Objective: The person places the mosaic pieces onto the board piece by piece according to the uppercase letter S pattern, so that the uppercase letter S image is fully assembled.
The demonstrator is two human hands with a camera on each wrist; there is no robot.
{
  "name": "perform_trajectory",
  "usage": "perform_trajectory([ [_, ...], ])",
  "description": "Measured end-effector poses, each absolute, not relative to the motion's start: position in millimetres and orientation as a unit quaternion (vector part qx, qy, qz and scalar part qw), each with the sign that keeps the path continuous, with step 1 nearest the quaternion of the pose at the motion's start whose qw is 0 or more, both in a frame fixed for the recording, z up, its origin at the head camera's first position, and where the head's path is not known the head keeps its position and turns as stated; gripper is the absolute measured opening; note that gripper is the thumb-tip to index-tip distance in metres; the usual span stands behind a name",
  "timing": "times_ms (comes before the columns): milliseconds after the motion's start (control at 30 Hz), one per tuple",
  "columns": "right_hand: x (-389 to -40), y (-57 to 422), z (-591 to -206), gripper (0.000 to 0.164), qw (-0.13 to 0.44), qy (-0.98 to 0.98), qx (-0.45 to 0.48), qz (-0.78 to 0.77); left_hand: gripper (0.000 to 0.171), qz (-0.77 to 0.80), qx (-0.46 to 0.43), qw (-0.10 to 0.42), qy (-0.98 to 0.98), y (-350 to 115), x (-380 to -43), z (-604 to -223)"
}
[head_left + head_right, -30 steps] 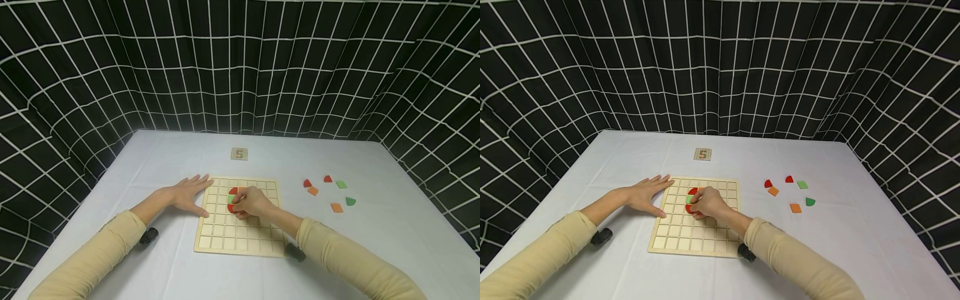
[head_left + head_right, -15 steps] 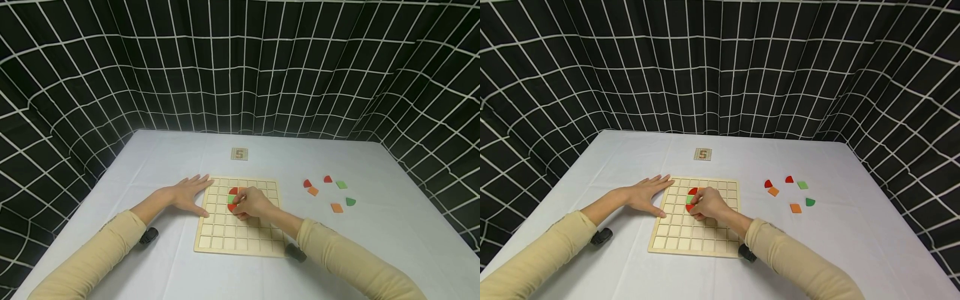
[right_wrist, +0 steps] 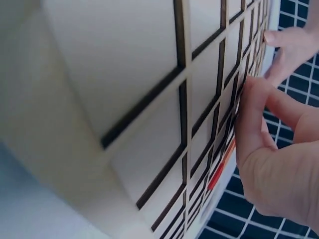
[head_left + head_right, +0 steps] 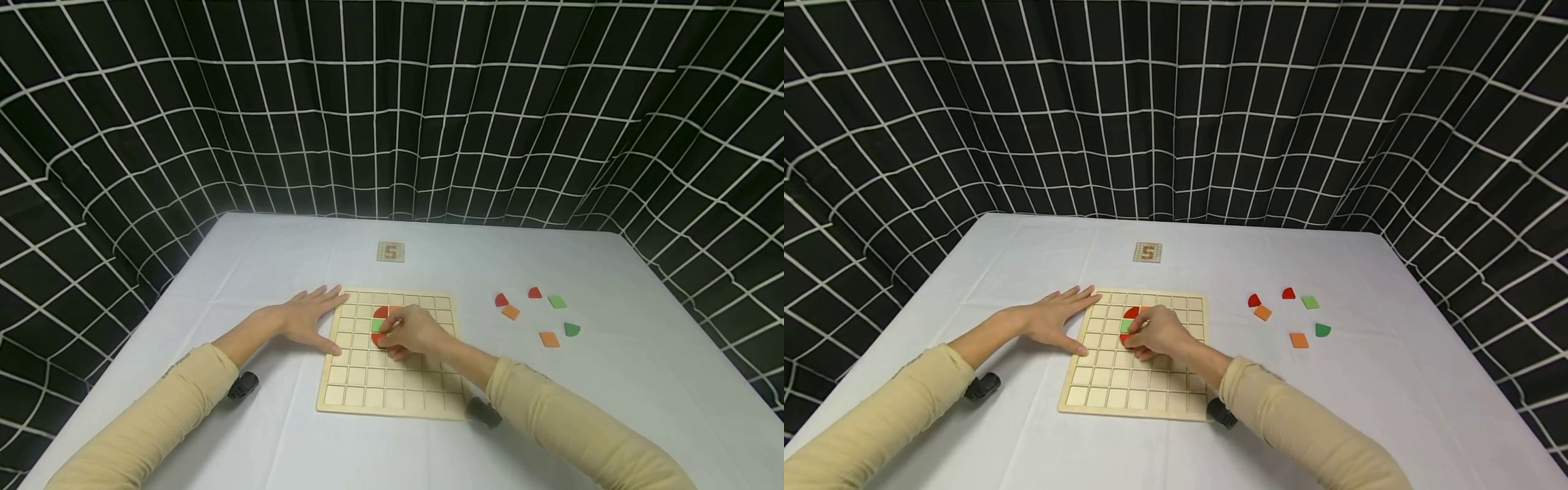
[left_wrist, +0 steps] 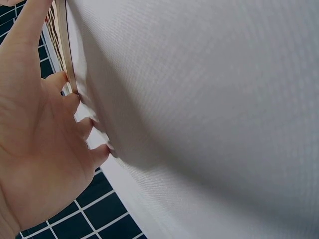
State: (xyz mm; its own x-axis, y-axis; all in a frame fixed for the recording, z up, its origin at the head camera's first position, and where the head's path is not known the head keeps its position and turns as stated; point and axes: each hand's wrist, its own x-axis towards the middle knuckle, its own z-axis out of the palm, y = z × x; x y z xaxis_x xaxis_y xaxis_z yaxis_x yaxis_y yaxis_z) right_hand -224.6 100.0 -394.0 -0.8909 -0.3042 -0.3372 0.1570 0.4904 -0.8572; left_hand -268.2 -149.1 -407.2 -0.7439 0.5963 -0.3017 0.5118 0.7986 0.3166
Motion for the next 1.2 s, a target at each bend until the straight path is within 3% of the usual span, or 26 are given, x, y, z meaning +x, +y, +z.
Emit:
perform_trajectory([
  [133,-228,108,-392,0.012,0.259,0.799,-0.033,-0.541,0.112,0.11,0.303,0.195,0.926,-149,-268,-407],
  [500,-240,142,-387,0.042,0.306,0.7,0.012,-0.645,0.112,0.108,0.307,0.191,0.926,-150,-267,-407],
  [1000,-248,222,-370,0.066,0.242,0.644,0.035,-0.725,0.112,0.105,0.308,0.188,0.927,-150,-269,-407],
  [1200,-244,257,-367,0.054,0.217,0.621,0.045,-0.752,0.113,0.105,0.308,0.189,0.926,-150,-269,-407],
])
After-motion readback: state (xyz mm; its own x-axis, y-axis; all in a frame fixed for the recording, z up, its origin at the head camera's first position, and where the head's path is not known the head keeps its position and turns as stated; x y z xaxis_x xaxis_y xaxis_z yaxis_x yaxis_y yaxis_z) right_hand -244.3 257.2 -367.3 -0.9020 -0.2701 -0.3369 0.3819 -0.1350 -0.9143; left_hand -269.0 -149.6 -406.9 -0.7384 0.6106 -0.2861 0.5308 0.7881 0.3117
